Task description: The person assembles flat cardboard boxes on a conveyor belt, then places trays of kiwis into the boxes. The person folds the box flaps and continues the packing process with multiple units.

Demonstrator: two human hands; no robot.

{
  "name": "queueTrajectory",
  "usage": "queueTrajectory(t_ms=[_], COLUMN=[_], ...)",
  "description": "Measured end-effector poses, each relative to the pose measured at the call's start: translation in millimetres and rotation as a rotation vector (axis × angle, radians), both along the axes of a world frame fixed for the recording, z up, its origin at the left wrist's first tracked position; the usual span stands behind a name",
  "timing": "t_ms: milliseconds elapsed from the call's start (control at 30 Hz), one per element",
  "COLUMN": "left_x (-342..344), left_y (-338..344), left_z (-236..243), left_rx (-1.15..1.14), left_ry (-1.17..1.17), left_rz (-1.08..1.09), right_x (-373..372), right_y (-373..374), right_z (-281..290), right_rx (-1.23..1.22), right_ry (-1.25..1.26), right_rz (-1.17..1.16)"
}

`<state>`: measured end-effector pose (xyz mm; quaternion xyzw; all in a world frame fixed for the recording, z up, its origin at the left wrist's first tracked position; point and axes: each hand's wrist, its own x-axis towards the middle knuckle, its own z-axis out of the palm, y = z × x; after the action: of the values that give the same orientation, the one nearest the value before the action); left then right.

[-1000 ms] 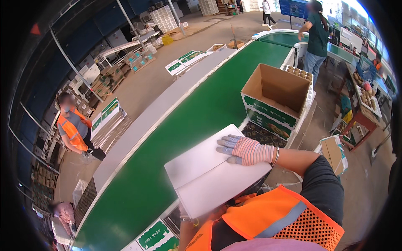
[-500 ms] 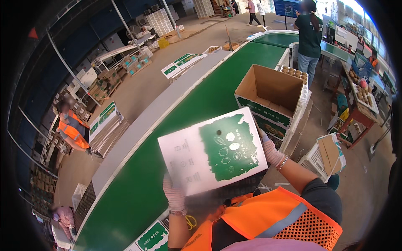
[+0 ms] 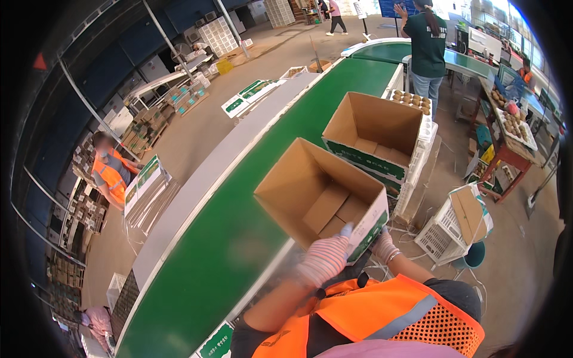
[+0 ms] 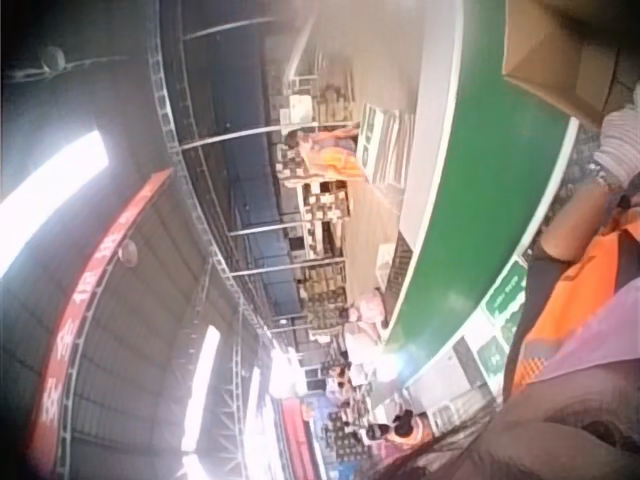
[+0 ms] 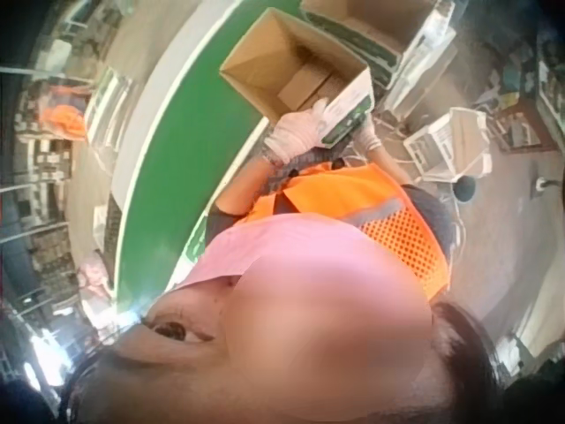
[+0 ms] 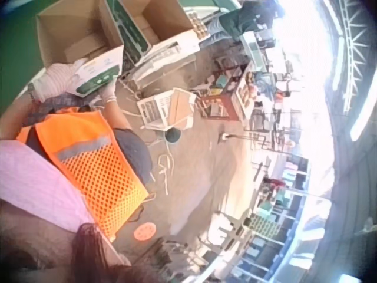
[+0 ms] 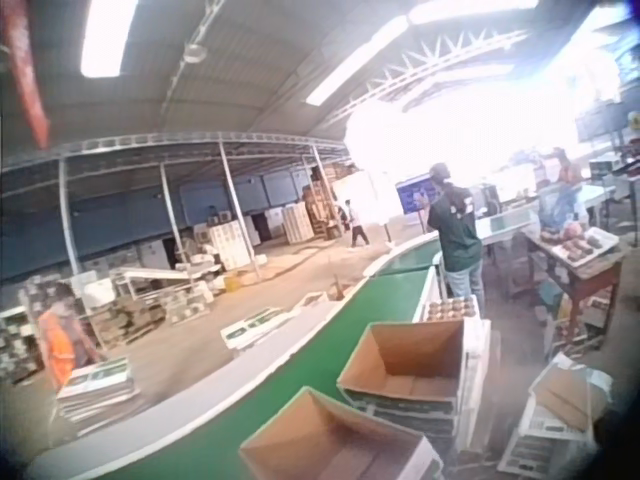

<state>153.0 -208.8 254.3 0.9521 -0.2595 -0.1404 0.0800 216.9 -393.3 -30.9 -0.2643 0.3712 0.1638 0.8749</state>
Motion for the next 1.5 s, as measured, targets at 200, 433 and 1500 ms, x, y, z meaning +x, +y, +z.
queueTrajectory(t_ms=[200,433,1500], left_x=[-0.7,19.1,31.1], left_y=[-30.7,-48.5,-98.0], left_z=[-9.1,9.5,6.3], left_rx=[-0.113,-0.119,-0.155], left_ry=[-0.119,-0.094,-0.032], left_rz=[0.066,0.068,-0.045], right_x=[4.0,14.3,38.1], right_y=[3.5,-4.9,-61.5], right_z=[-23.1,-40.8,-68.6], right_rx=[-0.019,-0.024,-0.204], right_ry=[0.027,-0.055,-0.014], right_rz=[-0.013,-0.039,0.003])
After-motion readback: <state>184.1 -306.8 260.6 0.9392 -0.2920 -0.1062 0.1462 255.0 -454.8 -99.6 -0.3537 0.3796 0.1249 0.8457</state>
